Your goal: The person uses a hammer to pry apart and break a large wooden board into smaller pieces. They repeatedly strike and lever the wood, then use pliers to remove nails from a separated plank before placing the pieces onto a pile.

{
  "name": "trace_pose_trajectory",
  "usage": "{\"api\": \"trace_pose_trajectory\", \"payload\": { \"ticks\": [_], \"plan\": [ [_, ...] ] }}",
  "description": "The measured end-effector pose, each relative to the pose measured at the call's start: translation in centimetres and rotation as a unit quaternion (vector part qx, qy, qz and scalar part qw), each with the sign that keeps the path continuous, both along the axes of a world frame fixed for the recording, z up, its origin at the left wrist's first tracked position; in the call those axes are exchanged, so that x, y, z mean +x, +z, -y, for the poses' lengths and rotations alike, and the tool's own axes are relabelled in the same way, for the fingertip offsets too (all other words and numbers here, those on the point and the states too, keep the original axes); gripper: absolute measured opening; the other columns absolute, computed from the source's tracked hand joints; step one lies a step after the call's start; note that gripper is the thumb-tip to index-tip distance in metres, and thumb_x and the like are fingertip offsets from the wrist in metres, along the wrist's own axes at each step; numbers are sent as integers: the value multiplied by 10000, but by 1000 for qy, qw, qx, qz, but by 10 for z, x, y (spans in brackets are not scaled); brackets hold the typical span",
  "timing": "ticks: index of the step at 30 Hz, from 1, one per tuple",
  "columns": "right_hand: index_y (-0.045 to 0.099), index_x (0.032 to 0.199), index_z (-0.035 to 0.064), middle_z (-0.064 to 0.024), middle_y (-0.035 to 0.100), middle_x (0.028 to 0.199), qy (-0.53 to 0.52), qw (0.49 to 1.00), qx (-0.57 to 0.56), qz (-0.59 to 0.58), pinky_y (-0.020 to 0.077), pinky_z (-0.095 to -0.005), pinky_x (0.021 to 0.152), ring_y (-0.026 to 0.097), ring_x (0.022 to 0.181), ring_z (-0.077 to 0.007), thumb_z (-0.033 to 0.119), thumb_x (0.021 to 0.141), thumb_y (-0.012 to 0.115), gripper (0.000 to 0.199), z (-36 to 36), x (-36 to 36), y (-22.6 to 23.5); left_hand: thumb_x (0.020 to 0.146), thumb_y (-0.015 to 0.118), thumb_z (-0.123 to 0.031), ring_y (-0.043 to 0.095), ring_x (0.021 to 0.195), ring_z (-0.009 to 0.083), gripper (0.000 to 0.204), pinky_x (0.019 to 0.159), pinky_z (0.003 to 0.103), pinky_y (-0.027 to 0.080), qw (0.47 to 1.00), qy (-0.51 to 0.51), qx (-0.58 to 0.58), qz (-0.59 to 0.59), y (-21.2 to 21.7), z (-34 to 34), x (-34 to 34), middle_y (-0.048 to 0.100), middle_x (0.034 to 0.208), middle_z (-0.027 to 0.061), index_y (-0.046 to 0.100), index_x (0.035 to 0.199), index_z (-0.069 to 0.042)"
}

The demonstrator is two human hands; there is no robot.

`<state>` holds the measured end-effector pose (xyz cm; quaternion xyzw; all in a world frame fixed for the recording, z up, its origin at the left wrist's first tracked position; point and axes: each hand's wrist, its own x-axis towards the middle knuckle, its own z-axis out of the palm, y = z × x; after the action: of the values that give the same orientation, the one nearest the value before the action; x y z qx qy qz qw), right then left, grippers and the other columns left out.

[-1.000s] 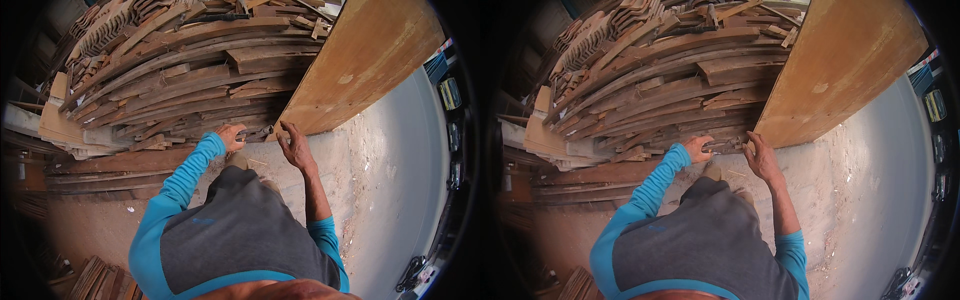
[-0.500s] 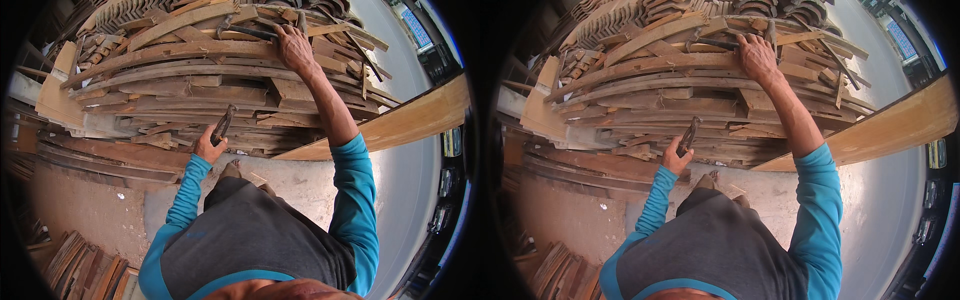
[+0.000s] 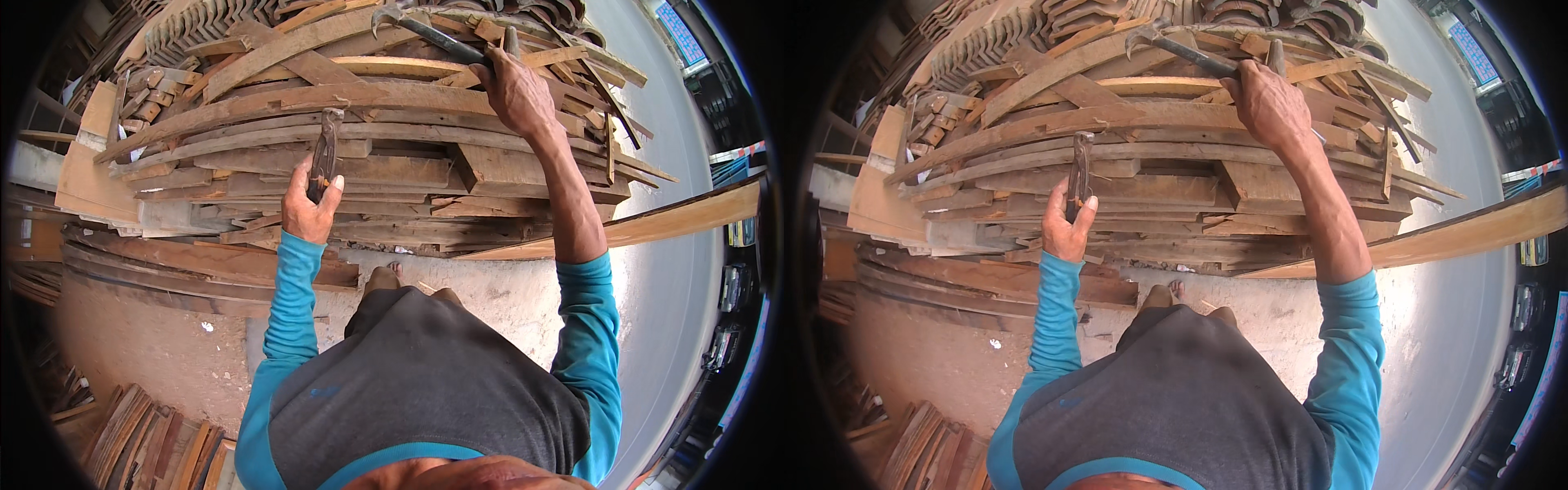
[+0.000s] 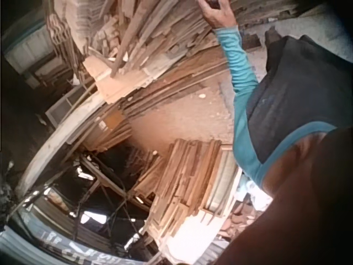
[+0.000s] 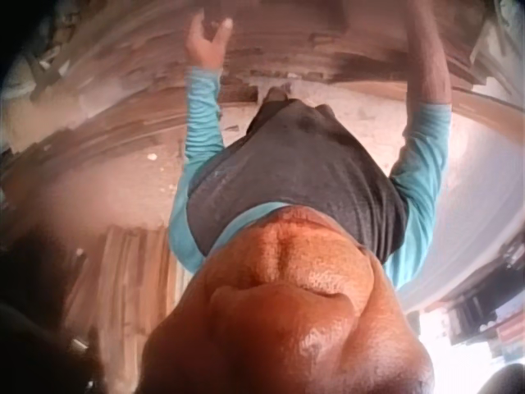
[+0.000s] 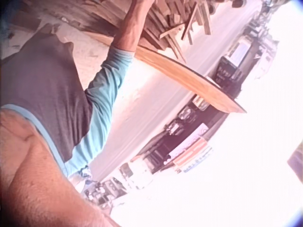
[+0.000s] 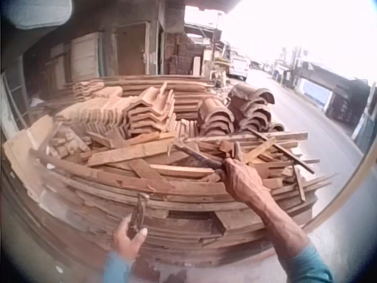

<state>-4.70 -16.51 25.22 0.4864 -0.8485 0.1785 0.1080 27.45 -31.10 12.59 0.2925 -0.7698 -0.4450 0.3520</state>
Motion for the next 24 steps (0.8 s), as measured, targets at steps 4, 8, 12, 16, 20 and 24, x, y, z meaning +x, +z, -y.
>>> {"api": "trace_pose_trajectory", "payload": {
  "ticks": [4,8,12,16,20,24],
  "plan": [
    [650,1166,-16,-128,693,866,-100,942,-255,197,521,-379,732,654,779,-227,440,997,670,487,-76,50,-21,926,754,-238,620,921,154,532,828,313,522,998,-66,3,23,42,28,-25,664,1024,57,582,1356,25],
    [669,1109,21,29,554,776,-202,893,-331,230,422,-229,655,482,719,-70,388,973,738,397,-144,74,-38,921,760,-307,628,850,160,533,818,321,529,977,-98,-110,152,86,42,-84,669,950,76,626,1323,18],
    [656,1091,16,39,572,752,-215,849,-439,200,411,-199,584,500,653,-39,353,986,724,359,-212,92,-57,905,767,-304,678,821,231,535,760,371,568,951,-220,-184,112,83,28,-120,703,950,137,633,1328,-5],
    [611,1103,-45,10,552,669,-238,834,-477,145,371,-208,506,481,558,-41,360,1031,648,413,-265,127,-76,890,771,-269,688,860,268,544,815,400,562,898,-381,-118,188,40,-18,-120,703,967,153,613,1339,-6],
    [581,1110,-63,-19,528,615,-275,818,-496,100,330,-222,477,459,510,-72,355,1025,648,431,-310,171,-87,881,759,-205,686,976,331,493,907,445,532,855,-406,-129,295,-51,-41,-97,701,1099,144,613,1325,-47],
    [593,1070,-48,-15,506,576,-357,807,-467,56,355,-235,477,450,479,-82,344,1017,656,400,-336,200,-81,914,730,-192,602,1178,341,522,1039,485,450,839,-357,-217,348,-94,-22,-76,620,1291,136,567,1402,-109]
  ]
}}
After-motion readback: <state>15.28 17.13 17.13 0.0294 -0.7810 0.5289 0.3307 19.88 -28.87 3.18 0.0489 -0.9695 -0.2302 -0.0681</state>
